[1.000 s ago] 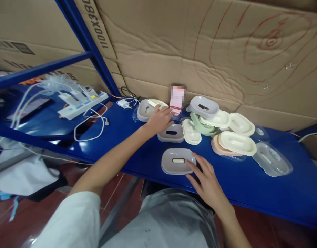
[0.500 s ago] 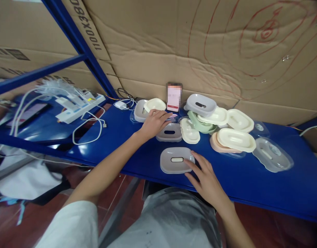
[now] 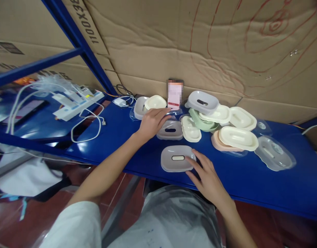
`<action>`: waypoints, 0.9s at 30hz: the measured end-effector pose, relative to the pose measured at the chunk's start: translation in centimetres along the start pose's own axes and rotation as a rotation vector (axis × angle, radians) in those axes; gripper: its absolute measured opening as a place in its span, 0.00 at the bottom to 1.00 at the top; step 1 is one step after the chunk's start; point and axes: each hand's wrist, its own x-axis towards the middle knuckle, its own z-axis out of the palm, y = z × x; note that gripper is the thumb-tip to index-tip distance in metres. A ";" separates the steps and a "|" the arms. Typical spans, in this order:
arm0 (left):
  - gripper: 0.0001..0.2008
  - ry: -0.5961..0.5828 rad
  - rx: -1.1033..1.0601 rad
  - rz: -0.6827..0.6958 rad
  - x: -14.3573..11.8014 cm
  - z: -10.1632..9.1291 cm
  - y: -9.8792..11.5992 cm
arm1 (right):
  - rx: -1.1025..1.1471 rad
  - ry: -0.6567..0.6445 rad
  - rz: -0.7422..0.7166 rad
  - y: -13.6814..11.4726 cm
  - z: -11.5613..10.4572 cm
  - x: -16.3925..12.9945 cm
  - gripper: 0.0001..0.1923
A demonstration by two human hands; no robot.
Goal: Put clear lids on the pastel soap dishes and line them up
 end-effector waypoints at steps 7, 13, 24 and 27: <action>0.21 0.135 0.010 0.348 -4.2 -5.6 8.6 | 0.089 0.233 0.000 0.0 0.4 -0.8 0.46; 0.14 0.006 -0.003 0.346 -9.5 -4.5 13.5 | 0.012 0.178 -0.101 0.1 0.2 -0.5 0.45; 0.28 -0.130 -0.141 0.078 -11.5 -3.4 11.3 | 0.045 0.071 -0.082 0.2 0.1 0.0 0.37; 0.30 -0.148 -0.259 -0.013 -11.5 -3.5 10.7 | 0.019 0.085 -0.088 0.1 0.0 0.2 0.37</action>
